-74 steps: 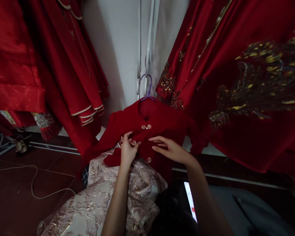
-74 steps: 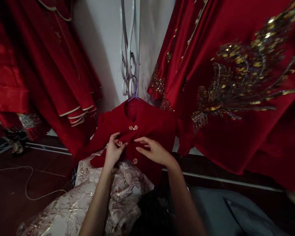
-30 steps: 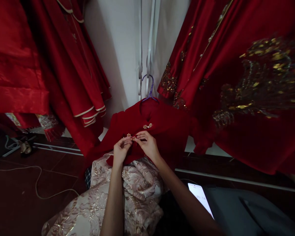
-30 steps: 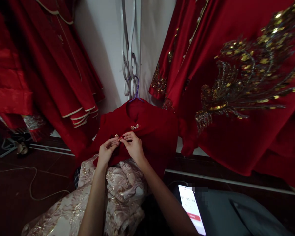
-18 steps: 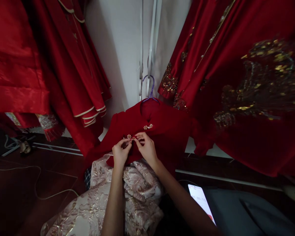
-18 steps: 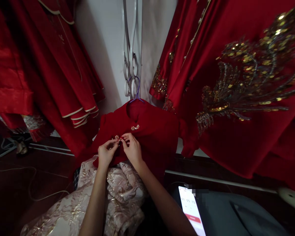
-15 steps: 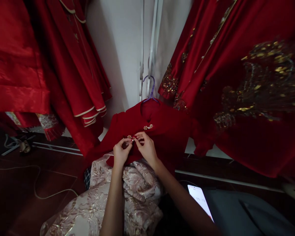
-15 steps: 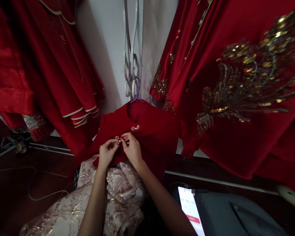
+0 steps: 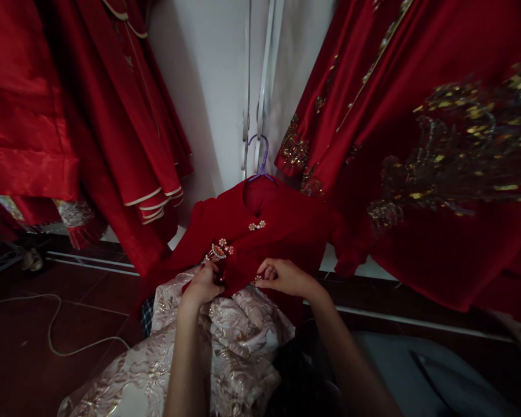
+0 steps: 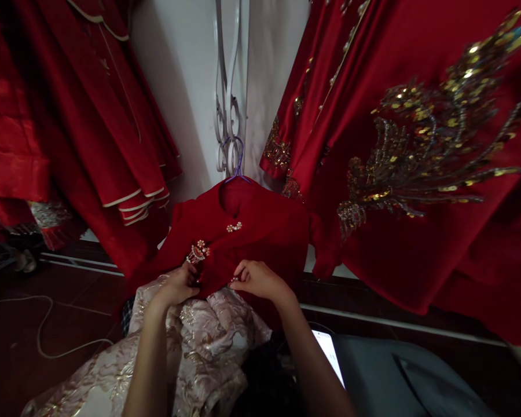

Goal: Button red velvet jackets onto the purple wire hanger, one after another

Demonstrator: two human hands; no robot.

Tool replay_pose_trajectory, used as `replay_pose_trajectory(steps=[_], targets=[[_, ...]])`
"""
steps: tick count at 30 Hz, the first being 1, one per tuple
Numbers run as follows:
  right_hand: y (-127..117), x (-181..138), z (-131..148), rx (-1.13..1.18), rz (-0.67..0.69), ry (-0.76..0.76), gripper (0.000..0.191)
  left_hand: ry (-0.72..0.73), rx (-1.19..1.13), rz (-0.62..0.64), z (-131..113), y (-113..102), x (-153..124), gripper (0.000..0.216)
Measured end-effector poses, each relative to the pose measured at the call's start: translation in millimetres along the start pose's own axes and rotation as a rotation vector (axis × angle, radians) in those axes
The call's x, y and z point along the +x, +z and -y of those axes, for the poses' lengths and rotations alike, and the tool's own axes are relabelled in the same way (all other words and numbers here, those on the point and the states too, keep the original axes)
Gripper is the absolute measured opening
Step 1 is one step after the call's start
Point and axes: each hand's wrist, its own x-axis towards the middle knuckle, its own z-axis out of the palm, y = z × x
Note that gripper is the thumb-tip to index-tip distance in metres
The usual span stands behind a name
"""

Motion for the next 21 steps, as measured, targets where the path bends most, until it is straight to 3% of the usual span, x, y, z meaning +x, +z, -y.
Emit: replay_pose_trajectory(steps=[7,12,18,21], targets=[[14,11,-5,-0.038,0.000,-0.069,0.015,0.153,-0.041,0.074,-14,-2,2,0.023],[6,7,2,-0.040,-0.068,-0.001,0.011,0.240,-0.159,0.144,-20,3,4,0.020],[13,13,-14,-0.126,-0.113,-0.012,0.027,0.217,-0.115,0.231,-16,7,4,0.024],[15,16,-21,-0.130,-0.072,-0.014,0.020,0.207,-0.085,0.239,-14,8,5,0.022]])
